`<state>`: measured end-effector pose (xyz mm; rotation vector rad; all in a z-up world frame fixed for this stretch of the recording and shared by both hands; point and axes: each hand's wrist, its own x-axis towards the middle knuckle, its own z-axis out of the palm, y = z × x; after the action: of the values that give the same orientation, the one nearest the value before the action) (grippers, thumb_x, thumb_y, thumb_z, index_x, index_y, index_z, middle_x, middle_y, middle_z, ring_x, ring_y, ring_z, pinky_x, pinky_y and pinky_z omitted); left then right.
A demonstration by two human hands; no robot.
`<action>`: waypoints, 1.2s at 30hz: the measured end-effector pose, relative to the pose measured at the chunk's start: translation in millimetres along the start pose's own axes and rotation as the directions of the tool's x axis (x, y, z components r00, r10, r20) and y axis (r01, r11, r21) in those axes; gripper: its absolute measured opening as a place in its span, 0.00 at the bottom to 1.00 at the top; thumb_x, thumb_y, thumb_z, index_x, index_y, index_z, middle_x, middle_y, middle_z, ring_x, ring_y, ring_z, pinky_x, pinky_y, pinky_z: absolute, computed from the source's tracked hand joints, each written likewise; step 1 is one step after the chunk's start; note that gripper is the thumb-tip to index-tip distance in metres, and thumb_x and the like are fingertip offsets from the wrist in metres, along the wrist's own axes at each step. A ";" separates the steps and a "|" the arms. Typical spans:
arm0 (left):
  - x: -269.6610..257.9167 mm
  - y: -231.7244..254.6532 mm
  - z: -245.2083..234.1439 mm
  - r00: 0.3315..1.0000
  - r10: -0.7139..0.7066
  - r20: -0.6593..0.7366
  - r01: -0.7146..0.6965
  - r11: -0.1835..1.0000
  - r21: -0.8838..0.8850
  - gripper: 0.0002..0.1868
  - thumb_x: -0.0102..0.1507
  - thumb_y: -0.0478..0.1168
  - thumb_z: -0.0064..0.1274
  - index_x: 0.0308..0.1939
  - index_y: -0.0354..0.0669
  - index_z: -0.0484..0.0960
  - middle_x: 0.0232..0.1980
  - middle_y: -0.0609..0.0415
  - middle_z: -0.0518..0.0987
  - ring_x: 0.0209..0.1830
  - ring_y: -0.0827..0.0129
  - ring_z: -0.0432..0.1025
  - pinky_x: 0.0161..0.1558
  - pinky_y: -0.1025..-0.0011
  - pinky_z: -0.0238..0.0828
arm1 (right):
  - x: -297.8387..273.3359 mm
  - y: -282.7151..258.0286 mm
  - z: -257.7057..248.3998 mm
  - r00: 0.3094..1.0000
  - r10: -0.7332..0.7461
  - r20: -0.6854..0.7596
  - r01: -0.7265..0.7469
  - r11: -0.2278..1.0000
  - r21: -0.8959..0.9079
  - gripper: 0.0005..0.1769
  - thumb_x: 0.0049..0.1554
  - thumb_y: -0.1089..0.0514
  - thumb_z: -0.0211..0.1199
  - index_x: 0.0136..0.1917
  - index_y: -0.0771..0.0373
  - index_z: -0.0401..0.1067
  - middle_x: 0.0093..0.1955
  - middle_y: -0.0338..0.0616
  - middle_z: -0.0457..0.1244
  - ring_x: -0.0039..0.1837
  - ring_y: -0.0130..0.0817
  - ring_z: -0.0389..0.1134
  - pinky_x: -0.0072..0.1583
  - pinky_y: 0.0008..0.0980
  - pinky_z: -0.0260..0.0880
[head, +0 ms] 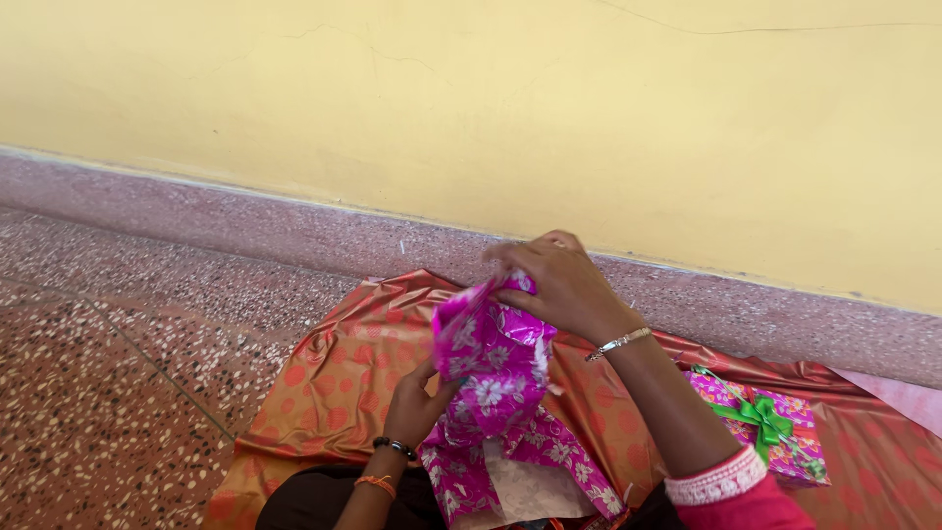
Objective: The person wraps a rectangular box with pink floral wrapping paper, folding the edges and securing them with tape. They smooth the paper and adjust the folds to create a neat package.
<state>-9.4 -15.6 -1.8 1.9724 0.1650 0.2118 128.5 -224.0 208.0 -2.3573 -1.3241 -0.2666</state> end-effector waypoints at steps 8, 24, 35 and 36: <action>7.0 -7.2 4.0 0.995 0.001 -0.099 -0.022 0.977 -0.211 0.19 0.63 0.39 0.60 0.58 0.42 0.83 0.48 0.52 0.89 0.43 0.73 0.82 0.43 0.72 0.76 | -113.0 56.4 84.9 0.677 0.716 -0.174 -0.474 0.604 0.641 0.30 0.58 0.42 0.62 0.68 0.59 0.70 0.64 0.44 0.68 0.62 0.34 0.71 0.65 0.38 0.74; 20.6 4.8 3.4 0.976 -0.126 -0.179 0.155 0.975 0.158 0.15 0.62 0.47 0.63 0.46 0.40 0.84 0.37 0.49 0.87 0.35 0.62 0.82 0.39 0.62 0.76 | -129.5 21.1 223.4 0.631 0.718 -0.293 -0.470 0.655 0.592 0.30 0.57 0.43 0.69 0.61 0.69 0.73 0.41 0.50 0.64 0.41 0.35 0.66 0.45 0.37 0.70; -34.9 -16.9 41.7 0.886 0.042 -0.462 -0.099 0.990 -0.099 0.22 0.61 0.35 0.62 0.59 0.40 0.76 0.60 0.47 0.78 0.63 0.60 0.74 0.67 0.63 0.70 | -132.8 54.6 272.6 0.549 0.836 0.021 -0.554 0.345 0.757 0.26 0.57 0.41 0.66 0.54 0.65 0.75 0.41 0.50 0.69 0.42 0.36 0.70 0.47 0.36 0.70; -39.8 -17.3 45.6 0.894 0.037 -0.446 -0.061 0.997 -0.040 0.25 0.60 0.35 0.62 0.60 0.40 0.75 0.61 0.47 0.77 0.64 0.58 0.72 0.65 0.62 0.69 | -134.2 55.2 273.0 0.555 0.831 0.033 -0.547 0.334 0.768 0.26 0.57 0.41 0.66 0.54 0.65 0.75 0.41 0.50 0.69 0.42 0.36 0.70 0.47 0.36 0.70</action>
<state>-38.3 -57.8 -38.4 1.8487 0.4024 0.6969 94.1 -229.6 -99.2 -1.7982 -0.0193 0.0876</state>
